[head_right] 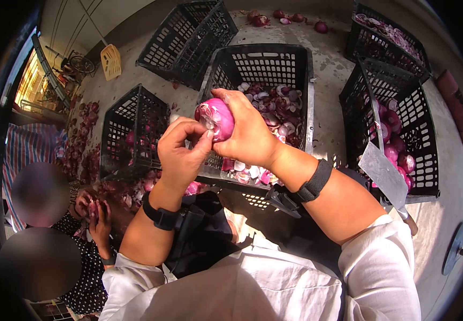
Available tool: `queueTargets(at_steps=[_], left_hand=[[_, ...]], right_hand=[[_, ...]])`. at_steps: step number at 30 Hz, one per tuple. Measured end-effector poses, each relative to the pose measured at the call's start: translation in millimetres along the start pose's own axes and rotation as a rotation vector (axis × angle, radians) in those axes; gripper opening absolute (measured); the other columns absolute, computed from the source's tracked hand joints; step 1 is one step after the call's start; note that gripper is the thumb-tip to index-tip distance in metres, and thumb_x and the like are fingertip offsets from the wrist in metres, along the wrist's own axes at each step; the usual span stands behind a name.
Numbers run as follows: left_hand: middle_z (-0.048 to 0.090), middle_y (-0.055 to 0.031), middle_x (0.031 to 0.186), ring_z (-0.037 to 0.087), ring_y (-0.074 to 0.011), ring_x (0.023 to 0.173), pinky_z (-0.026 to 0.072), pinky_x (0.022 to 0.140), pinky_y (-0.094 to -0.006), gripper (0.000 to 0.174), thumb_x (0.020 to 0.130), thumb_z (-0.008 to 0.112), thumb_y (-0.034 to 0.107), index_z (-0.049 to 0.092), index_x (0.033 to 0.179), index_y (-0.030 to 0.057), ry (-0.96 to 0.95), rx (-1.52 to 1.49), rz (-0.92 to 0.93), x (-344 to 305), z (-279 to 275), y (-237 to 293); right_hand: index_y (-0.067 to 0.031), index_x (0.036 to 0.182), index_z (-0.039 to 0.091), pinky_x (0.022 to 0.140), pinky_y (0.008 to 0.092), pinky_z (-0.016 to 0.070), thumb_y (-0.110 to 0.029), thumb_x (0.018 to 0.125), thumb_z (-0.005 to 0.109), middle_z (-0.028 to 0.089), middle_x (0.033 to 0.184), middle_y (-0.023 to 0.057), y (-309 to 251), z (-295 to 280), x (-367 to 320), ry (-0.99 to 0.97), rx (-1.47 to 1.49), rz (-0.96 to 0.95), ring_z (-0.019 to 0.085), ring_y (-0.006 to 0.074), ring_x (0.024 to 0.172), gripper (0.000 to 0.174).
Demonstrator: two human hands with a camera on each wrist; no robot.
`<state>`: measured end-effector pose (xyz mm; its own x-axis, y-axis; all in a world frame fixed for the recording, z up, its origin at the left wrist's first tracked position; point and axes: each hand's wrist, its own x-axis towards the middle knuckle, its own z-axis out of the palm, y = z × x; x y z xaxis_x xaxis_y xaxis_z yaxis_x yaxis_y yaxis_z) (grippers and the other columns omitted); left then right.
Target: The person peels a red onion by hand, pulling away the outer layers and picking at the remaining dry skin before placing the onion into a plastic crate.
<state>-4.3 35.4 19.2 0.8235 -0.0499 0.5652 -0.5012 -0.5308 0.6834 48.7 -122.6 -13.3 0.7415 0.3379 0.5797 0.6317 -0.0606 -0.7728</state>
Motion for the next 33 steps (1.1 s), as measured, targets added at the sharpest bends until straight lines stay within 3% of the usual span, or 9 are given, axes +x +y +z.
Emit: queueTargets(at_steps=[5,11,23,26,33], left_hand=[[0.060,-0.0045,0.080,0.054,-0.0103,0.062,0.0437,0.054,-0.0230,0.019,0.068,0.078,0.002,0.068,0.085,0.0017,0.040,-0.004,0.025,-2.1,-0.2,1.9],[0.061,-0.0044,0.080,0.055,-0.0111,0.063,0.0444,0.056,-0.0238,0.021,0.068,0.080,0.005,0.068,0.086,0.0021,-0.005,0.066,-0.128,-1.2,-2.1,7.1],[0.060,-0.0093,0.082,0.060,-0.0201,0.072,0.0483,0.066,-0.0288,0.011,0.077,0.069,-0.001,0.062,0.086,0.0000,-0.106,0.052,-0.002,-0.2,-3.6,2.2],[0.059,-0.0084,0.080,0.057,-0.0185,0.073,0.0464,0.068,-0.0282,0.010,0.079,0.068,0.001,0.060,0.084,-0.0006,-0.095,0.088,-0.005,-0.3,-2.7,4.3],[0.059,-0.0121,0.084,0.058,-0.0240,0.076,0.0468,0.069,-0.0313,0.009,0.081,0.065,0.000,0.057,0.085,-0.0002,-0.088,0.162,0.125,1.8,-2.7,4.3]], right_hand=[[0.0035,0.130,0.044,0.101,0.0384,0.0414,-0.011,0.057,0.077,0.048,0.124,0.0229,-0.6,-3.8,1.0,-0.009,0.027,0.012,0.049,0.0363,0.117,0.081],[0.0030,0.131,0.042,0.102,0.0384,0.0406,-0.005,0.056,0.078,0.048,0.124,0.0224,2.9,-1.5,1.0,-0.010,-0.053,-0.091,0.048,0.0367,0.118,0.084],[0.0012,0.129,0.043,0.102,0.0392,0.0408,-0.006,0.055,0.078,0.049,0.124,0.0214,3.8,-0.7,1.7,-0.005,-0.077,-0.140,0.049,0.0369,0.118,0.082],[0.0010,0.129,0.044,0.101,0.0391,0.0418,-0.008,0.055,0.078,0.051,0.122,0.0205,2.9,-0.7,1.0,-0.010,-0.032,-0.081,0.050,0.0362,0.116,0.081],[0.0012,0.127,0.044,0.099,0.0372,0.0434,-0.011,0.054,0.080,0.052,0.121,0.0188,4.1,-2.1,1.7,-0.055,0.121,0.072,0.054,0.0327,0.114,0.082]])
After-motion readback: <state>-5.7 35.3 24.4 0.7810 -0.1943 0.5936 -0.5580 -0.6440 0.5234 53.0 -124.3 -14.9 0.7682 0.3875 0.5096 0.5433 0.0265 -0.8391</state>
